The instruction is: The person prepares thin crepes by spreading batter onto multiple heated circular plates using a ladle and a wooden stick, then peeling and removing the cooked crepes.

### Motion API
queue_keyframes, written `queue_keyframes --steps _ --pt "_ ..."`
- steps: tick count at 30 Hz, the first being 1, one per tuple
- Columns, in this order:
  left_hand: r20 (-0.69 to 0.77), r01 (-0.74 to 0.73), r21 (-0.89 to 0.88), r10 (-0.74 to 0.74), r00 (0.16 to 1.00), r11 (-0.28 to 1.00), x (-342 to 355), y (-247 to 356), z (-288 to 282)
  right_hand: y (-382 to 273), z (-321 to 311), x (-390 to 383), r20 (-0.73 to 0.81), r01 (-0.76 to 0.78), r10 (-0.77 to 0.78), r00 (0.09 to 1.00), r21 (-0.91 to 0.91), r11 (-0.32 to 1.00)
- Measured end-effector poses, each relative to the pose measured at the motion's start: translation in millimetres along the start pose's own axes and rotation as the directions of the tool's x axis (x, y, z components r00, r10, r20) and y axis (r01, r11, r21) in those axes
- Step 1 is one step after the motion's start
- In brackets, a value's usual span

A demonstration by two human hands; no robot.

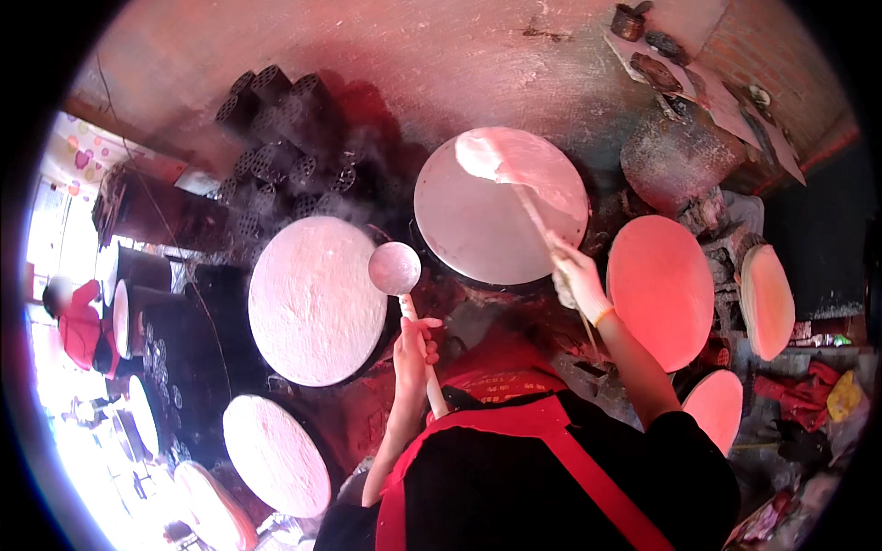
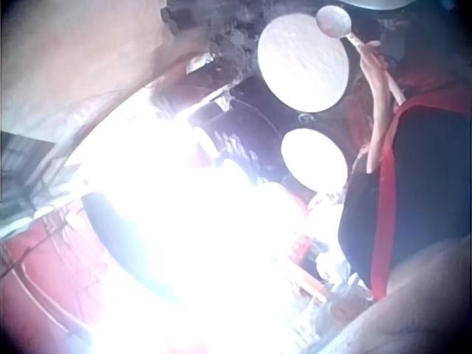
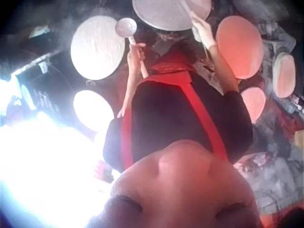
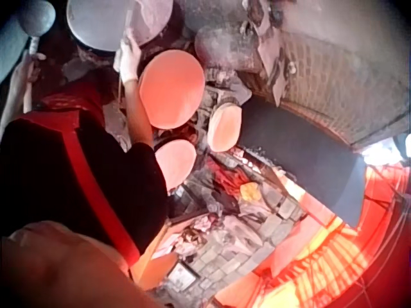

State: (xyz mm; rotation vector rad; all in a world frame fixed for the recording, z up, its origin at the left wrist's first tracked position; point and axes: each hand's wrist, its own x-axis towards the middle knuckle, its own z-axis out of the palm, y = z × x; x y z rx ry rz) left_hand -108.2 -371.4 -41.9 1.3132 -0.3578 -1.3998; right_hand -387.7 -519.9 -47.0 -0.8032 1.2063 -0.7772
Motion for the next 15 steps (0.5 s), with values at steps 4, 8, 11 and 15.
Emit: queue_keyframes --steps 4,8,11,15 --pt "-0.043 -0.021 -0.024 0.02 0.999 0.999 -13 -7 15 -3 -34 36 -0.247 0.065 -0.059 0.967 0.016 0.998" --pt "-0.083 0.001 -0.074 -0.008 0.997 0.997 -20 -20 26 -23 -15 52 0.067 -0.079 0.092 0.994 -0.183 0.98" --pt "-0.137 -0.006 -0.023 0.002 0.991 1.0 -24 -27 35 -15 -36 49 0.268 0.041 0.032 0.963 -0.263 0.964" --pt "-0.232 -0.03 0.036 0.037 0.972 0.999 -32 -29 47 -42 -78 29 0.407 -0.073 0.215 0.888 -0.336 0.939"
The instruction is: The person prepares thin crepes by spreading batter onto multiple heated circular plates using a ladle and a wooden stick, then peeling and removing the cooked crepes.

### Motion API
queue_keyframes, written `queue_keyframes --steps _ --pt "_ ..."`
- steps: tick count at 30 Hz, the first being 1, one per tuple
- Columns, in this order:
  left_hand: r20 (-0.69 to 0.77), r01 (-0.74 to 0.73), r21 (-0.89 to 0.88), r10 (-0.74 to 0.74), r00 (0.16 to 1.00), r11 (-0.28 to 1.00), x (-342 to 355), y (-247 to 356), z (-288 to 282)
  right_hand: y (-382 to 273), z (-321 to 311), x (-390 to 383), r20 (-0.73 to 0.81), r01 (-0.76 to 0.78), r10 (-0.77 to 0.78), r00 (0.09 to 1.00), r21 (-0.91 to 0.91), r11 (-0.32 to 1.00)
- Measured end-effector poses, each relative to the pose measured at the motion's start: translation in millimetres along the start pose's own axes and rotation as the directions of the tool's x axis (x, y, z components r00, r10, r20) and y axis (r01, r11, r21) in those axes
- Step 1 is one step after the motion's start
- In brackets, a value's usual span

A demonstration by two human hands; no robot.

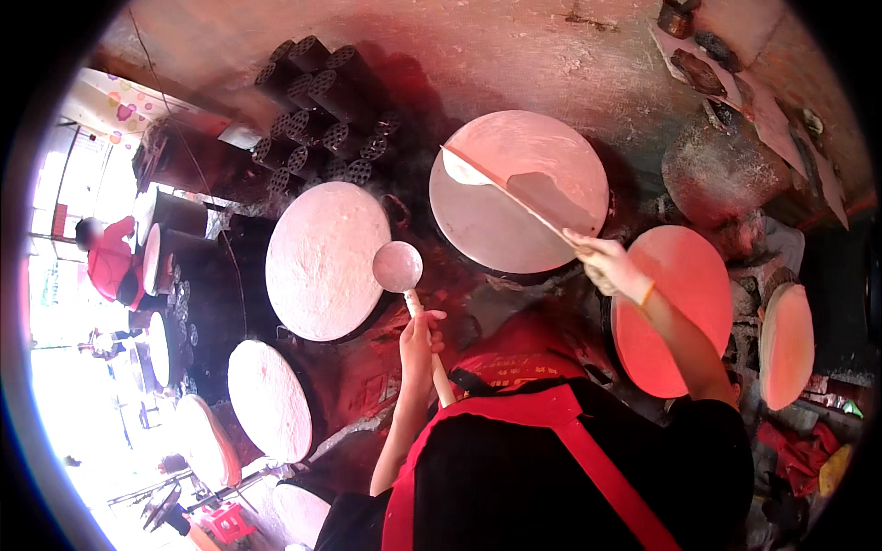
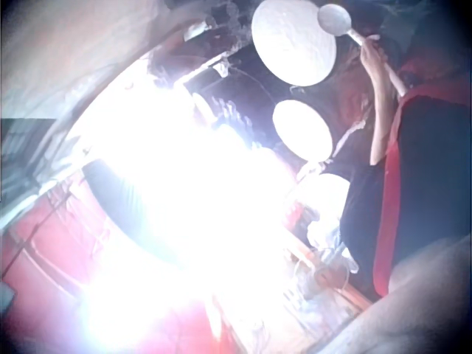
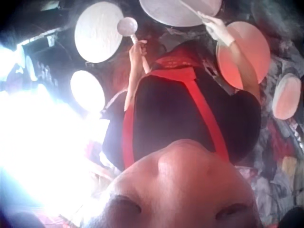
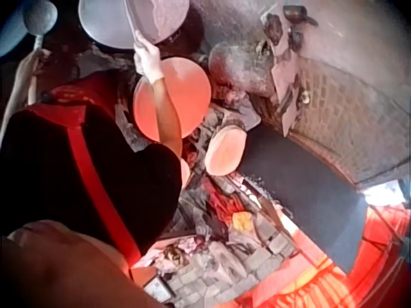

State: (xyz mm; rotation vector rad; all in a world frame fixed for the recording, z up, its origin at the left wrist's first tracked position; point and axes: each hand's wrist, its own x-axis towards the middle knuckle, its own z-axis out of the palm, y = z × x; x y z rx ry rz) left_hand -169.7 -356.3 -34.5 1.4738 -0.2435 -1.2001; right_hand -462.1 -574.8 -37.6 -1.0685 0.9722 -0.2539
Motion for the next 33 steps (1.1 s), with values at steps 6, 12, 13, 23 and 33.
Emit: queue_keyframes --steps 6,12,13,23,33 --pt "-0.035 -0.022 -0.079 0.02 0.999 0.997 -12 -3 19 -22 -41 53 -0.294 0.096 -0.093 0.951 -0.003 0.995" --pt "-0.155 -0.009 0.008 0.011 0.988 1.0 -48 -20 32 -14 -17 59 0.099 0.171 -0.163 0.982 -0.08 0.982" --pt "-0.17 0.005 -0.021 -0.008 0.985 1.0 -57 -27 30 -12 -24 46 0.143 0.115 -0.1 0.985 -0.102 0.988" --pt "-0.185 0.051 -0.066 -0.062 0.981 0.997 -95 -43 25 -16 -40 66 0.117 0.087 -0.066 0.991 -0.188 0.978" --pt "0.06 0.036 0.152 -0.046 0.997 0.988 -59 -12 16 51 5 -16 -0.342 0.237 -0.132 0.931 0.286 0.929"
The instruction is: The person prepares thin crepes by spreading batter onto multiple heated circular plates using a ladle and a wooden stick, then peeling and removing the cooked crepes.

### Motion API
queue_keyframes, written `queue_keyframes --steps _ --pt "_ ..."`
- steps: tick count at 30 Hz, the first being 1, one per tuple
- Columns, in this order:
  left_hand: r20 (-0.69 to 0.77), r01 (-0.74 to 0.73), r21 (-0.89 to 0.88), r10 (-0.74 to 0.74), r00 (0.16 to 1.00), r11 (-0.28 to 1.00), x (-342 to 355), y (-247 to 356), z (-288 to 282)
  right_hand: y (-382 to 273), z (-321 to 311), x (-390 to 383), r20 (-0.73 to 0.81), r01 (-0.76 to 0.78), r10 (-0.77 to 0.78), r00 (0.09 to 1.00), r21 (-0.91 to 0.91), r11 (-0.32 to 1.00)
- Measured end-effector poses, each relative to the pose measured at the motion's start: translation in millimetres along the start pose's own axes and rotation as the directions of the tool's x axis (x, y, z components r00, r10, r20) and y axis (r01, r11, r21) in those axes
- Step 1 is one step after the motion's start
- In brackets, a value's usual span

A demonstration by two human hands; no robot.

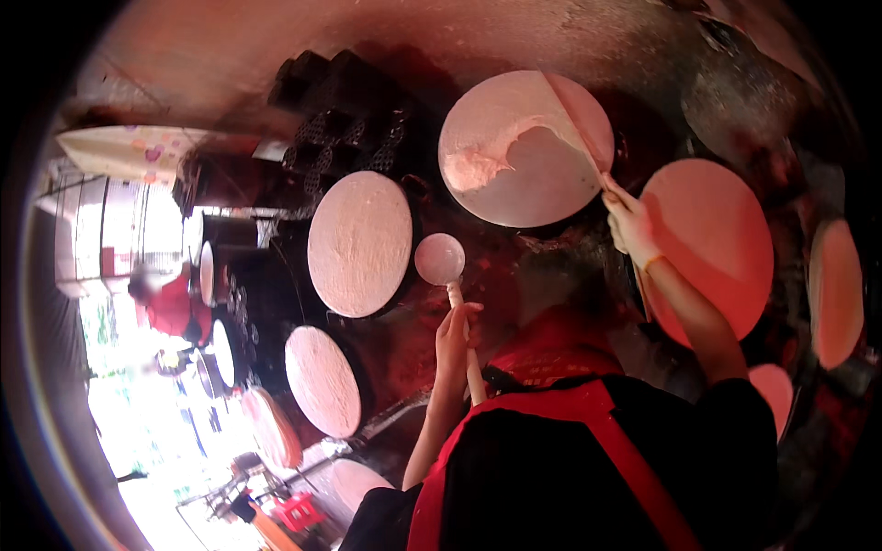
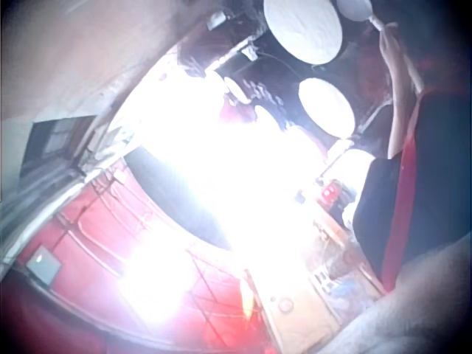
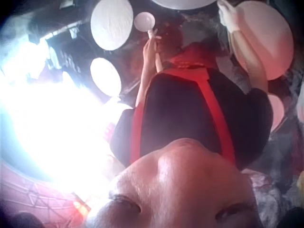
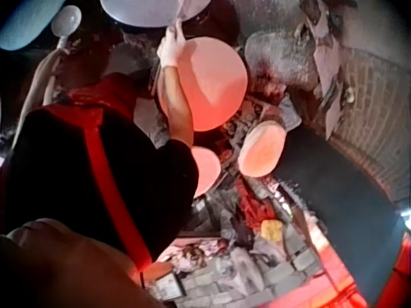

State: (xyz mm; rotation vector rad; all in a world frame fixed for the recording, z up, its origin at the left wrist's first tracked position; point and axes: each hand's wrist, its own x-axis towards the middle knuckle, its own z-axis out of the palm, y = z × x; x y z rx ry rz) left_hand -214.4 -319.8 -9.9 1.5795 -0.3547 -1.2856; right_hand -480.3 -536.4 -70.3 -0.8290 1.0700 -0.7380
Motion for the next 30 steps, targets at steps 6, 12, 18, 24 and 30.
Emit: queue_keyframes --steps 6,12,18,24,30 --pt "0.201 0.024 0.06 -0.036 0.979 0.998 21 2 -54 74 10 -95 0.198 -0.078 0.102 0.975 -0.128 0.989" --pt "0.222 0.098 0.096 -0.117 0.968 0.991 15 -6 -132 149 80 -165 -0.003 -0.069 0.083 0.997 0.521 0.851" --pt "0.21 0.087 -0.08 -0.068 0.975 0.993 -27 -10 -203 144 283 28 -0.221 0.241 -0.186 0.957 0.255 0.936" --pt "0.117 -0.062 -0.013 0.064 0.991 0.998 -45 -14 -243 152 343 111 -0.483 0.342 -0.21 0.85 0.204 0.917" --pt "0.142 -0.013 -0.102 0.027 0.989 0.995 -41 -21 -250 169 301 -24 -0.296 0.16 -0.033 0.955 0.418 0.894"
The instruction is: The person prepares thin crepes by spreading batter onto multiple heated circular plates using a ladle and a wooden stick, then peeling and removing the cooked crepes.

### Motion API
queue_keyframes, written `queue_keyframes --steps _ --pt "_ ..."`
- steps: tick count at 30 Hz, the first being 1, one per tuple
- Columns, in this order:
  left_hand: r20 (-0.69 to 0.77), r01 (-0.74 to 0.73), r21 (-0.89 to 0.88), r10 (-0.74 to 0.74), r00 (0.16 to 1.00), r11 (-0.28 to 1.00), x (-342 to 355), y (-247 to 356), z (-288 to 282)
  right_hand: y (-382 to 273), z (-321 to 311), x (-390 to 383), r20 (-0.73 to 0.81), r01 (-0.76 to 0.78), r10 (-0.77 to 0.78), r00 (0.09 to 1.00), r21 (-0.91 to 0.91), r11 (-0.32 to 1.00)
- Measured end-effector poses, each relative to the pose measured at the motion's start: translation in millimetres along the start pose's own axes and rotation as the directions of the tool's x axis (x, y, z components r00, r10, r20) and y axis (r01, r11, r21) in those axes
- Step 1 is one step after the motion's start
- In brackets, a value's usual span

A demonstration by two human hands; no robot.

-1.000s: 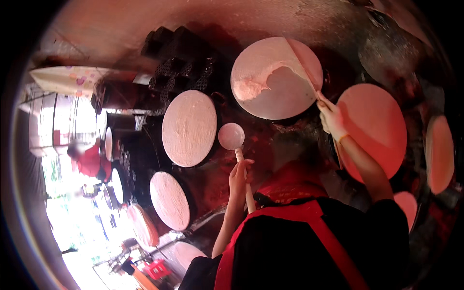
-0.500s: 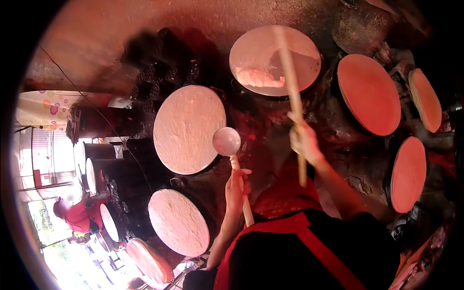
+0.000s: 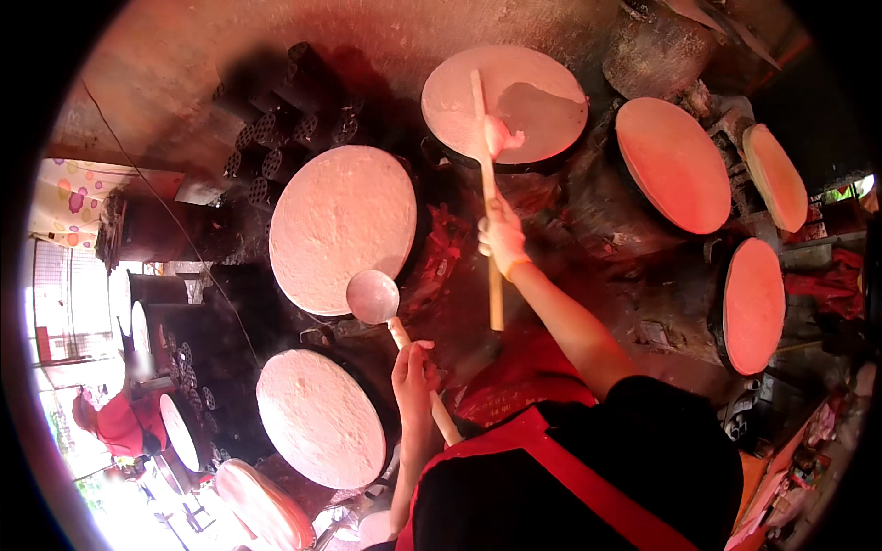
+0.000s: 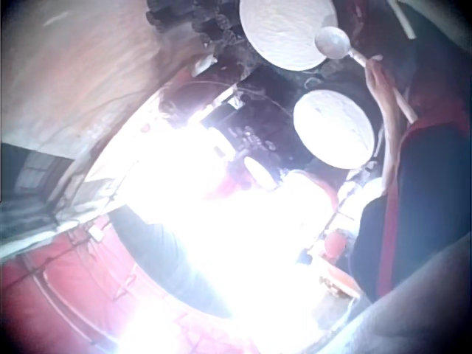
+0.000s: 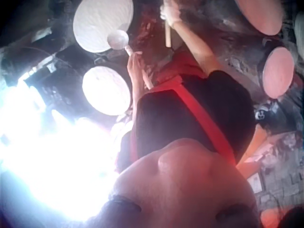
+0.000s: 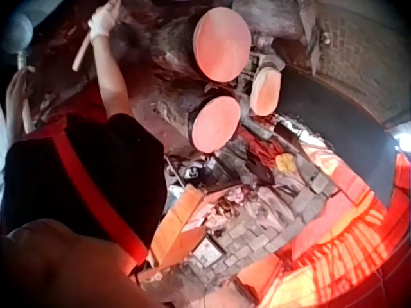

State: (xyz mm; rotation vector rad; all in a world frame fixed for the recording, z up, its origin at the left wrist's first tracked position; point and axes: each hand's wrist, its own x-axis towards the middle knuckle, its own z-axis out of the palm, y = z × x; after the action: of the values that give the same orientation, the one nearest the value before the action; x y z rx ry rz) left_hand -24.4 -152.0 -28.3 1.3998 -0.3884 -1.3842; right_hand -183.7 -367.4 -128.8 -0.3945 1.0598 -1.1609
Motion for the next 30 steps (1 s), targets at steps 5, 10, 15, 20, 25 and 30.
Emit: queue_keyframes --steps 5,10,15,20,25,30 --pt "0.096 0.03 0.0 -0.03 0.995 1.0 6 -4 14 -54 -67 -19 -0.065 0.018 -0.028 0.997 -0.137 0.99" --pt "0.149 0.028 0.036 -0.033 0.988 0.999 10 2 46 -70 -24 9 -0.028 0.053 -0.053 0.998 0.023 0.998" --pt "0.172 0.017 0.014 -0.019 0.985 1.0 17 2 76 -63 -80 0 0.273 -0.112 0.181 0.945 -0.251 0.961" --pt "0.155 0.016 0.05 -0.024 0.988 0.999 24 -6 110 -136 -151 7 0.077 -0.129 0.143 0.987 -0.165 0.978" --pt "0.158 0.028 -0.01 -0.027 0.987 1.0 34 -12 155 -144 -126 15 0.253 -0.146 0.218 0.943 -0.274 0.951" --pt "0.14 0.03 -0.049 -0.023 0.99 0.998 36 -20 189 -181 -198 41 0.223 -0.105 0.2 0.954 -0.376 0.921"
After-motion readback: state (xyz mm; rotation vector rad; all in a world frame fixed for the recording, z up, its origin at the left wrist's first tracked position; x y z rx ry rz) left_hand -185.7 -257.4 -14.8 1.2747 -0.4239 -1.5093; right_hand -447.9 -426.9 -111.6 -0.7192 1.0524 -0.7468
